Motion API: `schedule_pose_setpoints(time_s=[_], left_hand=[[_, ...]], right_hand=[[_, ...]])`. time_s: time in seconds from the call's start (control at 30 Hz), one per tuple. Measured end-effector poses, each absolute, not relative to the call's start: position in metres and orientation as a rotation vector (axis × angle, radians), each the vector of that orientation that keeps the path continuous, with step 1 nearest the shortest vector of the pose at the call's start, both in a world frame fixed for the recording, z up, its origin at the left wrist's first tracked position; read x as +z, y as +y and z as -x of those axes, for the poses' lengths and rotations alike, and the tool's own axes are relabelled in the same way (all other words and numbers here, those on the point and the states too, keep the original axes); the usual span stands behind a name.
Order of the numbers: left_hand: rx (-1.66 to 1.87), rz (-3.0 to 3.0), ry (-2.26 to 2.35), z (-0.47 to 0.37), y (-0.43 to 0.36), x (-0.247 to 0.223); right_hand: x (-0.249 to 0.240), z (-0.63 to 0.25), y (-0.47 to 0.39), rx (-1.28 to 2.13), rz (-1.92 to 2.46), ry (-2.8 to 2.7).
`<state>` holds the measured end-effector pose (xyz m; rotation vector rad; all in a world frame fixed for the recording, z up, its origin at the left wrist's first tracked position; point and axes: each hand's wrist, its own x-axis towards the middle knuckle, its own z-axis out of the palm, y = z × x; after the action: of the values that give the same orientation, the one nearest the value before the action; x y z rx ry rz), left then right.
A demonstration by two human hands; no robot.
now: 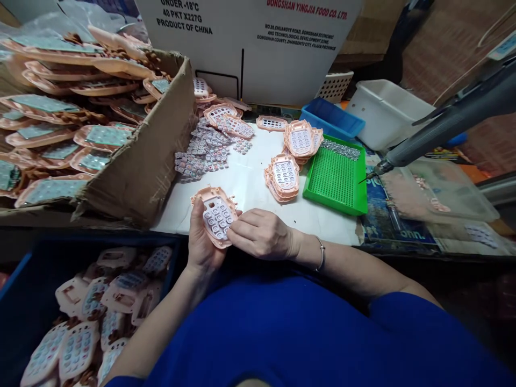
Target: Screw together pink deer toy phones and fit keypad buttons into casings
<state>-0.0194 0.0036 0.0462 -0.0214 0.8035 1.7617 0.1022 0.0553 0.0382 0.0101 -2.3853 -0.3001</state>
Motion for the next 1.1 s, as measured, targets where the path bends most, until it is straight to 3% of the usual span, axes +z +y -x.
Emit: schedule_pose_setpoints(time_s=[1.1], left_hand=[[1.738,-0.067,0.729,0.012,-0.003,0.035]], right_hand=[[0.040,-0.099,0.052,-0.258,0.098,-2.430]])
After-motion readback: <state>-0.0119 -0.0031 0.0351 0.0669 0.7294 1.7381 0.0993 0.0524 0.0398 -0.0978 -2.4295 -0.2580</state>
